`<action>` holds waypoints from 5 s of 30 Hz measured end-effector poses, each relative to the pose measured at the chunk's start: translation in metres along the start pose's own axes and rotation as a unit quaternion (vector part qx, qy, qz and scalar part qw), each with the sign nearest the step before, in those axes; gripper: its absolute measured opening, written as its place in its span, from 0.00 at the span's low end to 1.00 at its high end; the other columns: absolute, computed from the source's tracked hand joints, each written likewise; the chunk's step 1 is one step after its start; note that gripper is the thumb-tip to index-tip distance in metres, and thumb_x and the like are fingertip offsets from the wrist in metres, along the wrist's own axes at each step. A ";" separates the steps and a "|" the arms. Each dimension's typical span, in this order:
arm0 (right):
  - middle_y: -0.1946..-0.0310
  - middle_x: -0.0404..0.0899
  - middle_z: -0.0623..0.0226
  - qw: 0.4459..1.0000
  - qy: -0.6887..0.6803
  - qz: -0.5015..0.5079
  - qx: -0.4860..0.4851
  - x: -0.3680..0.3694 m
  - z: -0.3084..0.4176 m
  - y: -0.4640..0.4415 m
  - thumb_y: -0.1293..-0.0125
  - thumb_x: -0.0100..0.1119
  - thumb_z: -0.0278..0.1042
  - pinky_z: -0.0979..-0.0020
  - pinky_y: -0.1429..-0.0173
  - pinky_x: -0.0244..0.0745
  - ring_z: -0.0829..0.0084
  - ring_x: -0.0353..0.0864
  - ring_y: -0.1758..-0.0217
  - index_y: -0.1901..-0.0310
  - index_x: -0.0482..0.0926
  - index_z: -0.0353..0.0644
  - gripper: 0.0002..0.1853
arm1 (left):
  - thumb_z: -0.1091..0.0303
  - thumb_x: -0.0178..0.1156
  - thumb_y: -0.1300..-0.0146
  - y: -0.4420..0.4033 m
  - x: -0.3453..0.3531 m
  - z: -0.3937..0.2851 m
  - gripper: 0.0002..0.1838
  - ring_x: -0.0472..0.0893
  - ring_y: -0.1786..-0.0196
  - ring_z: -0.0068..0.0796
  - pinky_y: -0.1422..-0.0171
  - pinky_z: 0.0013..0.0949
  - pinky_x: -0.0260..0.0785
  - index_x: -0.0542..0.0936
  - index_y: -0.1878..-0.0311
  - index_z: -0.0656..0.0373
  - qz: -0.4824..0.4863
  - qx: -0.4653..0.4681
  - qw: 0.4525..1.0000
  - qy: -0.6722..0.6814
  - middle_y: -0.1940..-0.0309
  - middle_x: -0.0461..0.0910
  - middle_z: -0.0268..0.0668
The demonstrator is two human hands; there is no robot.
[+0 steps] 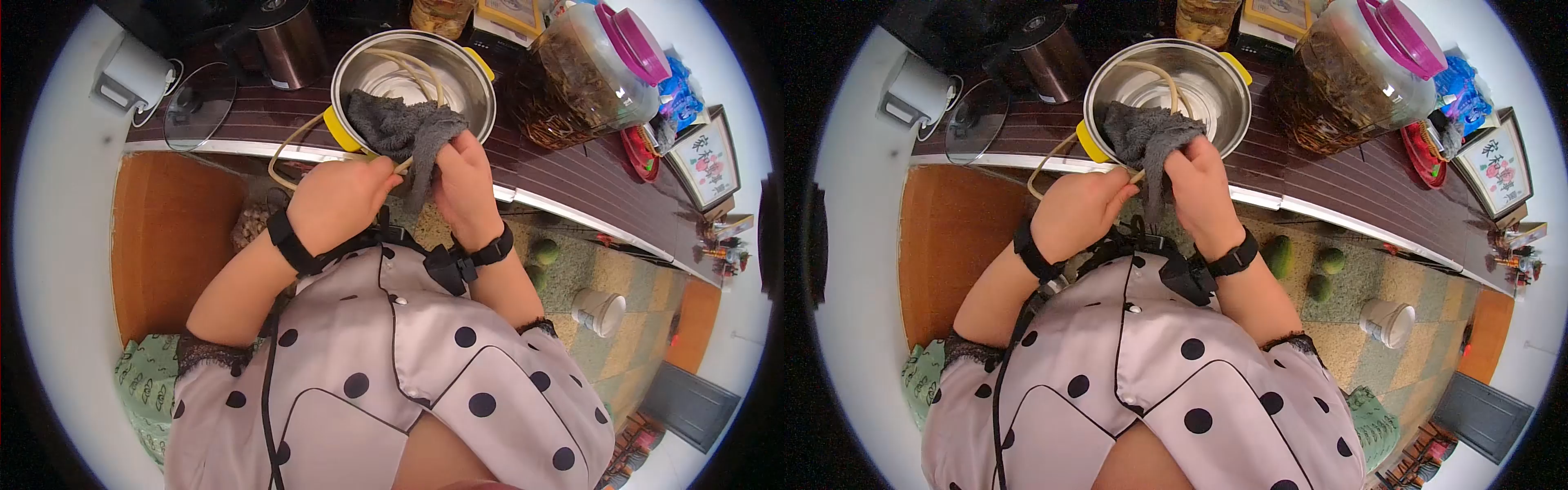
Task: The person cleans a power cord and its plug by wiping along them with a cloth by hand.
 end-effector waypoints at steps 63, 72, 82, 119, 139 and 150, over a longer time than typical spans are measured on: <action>0.65 0.77 0.69 0.988 0.148 -0.017 -0.033 -0.006 0.005 0.018 0.34 0.45 0.27 0.78 0.59 0.69 0.82 0.72 0.63 0.57 0.75 0.32 0.10 | 0.70 0.61 0.47 0.000 -0.006 -0.003 0.06 0.75 0.70 0.44 0.66 0.38 0.66 0.79 0.68 0.63 -0.145 0.009 0.980 0.133 0.77 0.73 0.43; 0.70 0.77 0.70 0.977 0.175 -0.095 -0.083 -0.038 0.028 -0.020 0.34 0.45 0.31 0.78 0.63 0.69 0.82 0.73 0.68 0.63 0.77 0.33 0.12 | 0.70 0.61 0.46 -0.003 -0.005 -0.014 0.07 0.75 0.70 0.44 0.67 0.38 0.65 0.78 0.67 0.63 -0.110 0.033 0.982 0.151 0.76 0.73 0.43; 0.68 0.78 0.55 0.958 0.276 0.005 -0.081 -0.011 0.007 0.010 0.39 0.44 0.28 0.66 0.57 0.71 0.62 0.77 0.64 0.61 0.75 0.31 0.11 | 0.69 0.60 0.46 -0.002 -0.005 -0.005 0.06 0.75 0.69 0.44 0.65 0.39 0.66 0.78 0.70 0.62 -0.138 0.017 0.979 0.149 0.76 0.73 0.42; 0.76 0.79 0.65 0.942 0.299 -0.072 -0.134 -0.041 0.019 -0.005 0.38 0.51 0.30 0.75 0.64 0.71 0.80 0.76 0.71 0.66 0.78 0.32 0.10 | 0.67 0.62 0.47 -0.001 0.003 -0.015 0.07 0.74 0.72 0.44 0.68 0.40 0.65 0.78 0.71 0.62 -0.077 0.052 0.992 0.085 0.79 0.72 0.42; 0.70 0.79 0.71 0.994 0.109 -0.014 0.009 -0.031 0.008 -0.007 0.34 0.46 0.30 0.78 0.62 0.72 0.81 0.76 0.67 0.62 0.78 0.33 0.11 | 0.67 0.62 0.47 -0.005 0.000 -0.004 0.07 0.75 0.70 0.45 0.65 0.41 0.66 0.79 0.69 0.62 -0.086 0.040 0.993 0.066 0.77 0.73 0.42; 0.66 0.78 0.67 0.990 0.136 -0.009 0.039 -0.049 -0.010 -0.014 0.35 0.46 0.31 0.74 0.60 0.71 0.80 0.75 0.62 0.60 0.78 0.36 0.11 | 0.66 0.63 0.47 -0.001 0.002 -0.006 0.08 0.74 0.71 0.44 0.67 0.39 0.65 0.80 0.68 0.61 -0.062 0.033 0.995 0.071 0.77 0.73 0.42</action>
Point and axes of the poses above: each hand's wrist, its own y-axis away from the middle knuckle, its own x-axis out of the palm, z = x × y, the point moved 7 cm from there along -y, towards the middle knuckle
